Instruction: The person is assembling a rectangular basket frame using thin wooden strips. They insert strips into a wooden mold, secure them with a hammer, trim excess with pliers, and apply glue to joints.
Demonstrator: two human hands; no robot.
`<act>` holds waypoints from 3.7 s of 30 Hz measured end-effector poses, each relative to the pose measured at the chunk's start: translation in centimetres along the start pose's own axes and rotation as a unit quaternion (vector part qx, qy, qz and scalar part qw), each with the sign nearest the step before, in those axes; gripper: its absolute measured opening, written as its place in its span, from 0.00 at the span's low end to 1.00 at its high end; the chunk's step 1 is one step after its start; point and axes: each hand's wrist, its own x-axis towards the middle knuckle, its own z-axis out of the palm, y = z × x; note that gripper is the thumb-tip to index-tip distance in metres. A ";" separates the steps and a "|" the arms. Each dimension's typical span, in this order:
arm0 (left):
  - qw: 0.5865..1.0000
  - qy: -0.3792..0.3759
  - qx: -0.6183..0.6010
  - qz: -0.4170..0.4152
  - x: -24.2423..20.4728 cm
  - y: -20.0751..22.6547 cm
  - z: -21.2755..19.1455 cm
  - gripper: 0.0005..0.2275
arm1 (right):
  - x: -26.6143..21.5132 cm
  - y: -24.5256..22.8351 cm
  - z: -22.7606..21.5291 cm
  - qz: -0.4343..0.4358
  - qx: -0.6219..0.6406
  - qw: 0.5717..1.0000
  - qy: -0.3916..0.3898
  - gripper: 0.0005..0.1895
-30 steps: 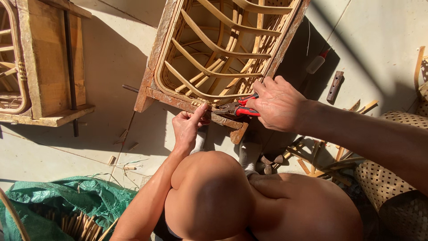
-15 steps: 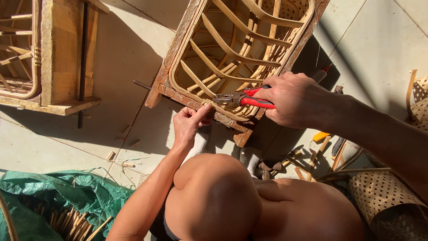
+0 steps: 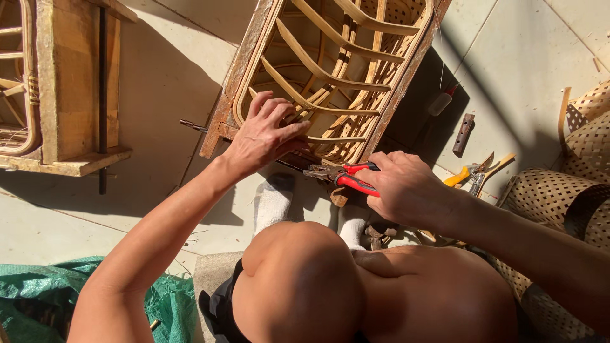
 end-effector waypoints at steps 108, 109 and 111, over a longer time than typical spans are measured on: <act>0.590 0.342 -0.473 -0.558 -7.6 6.2 5.8 0.19 | 8.9 -2.6 -7.4 -0.006 -0.273 0.944 -0.187 0.12; 0.589 0.347 -0.468 -0.560 -7.4 6.1 5.5 0.18 | 9.7 -2.7 -7.5 -0.012 -0.267 0.949 -0.168 0.12; 0.591 0.364 -0.460 -0.554 -6.5 5.1 5.0 0.16 | 12.1 -3.1 -8.0 -0.047 -0.305 0.944 -0.120 0.11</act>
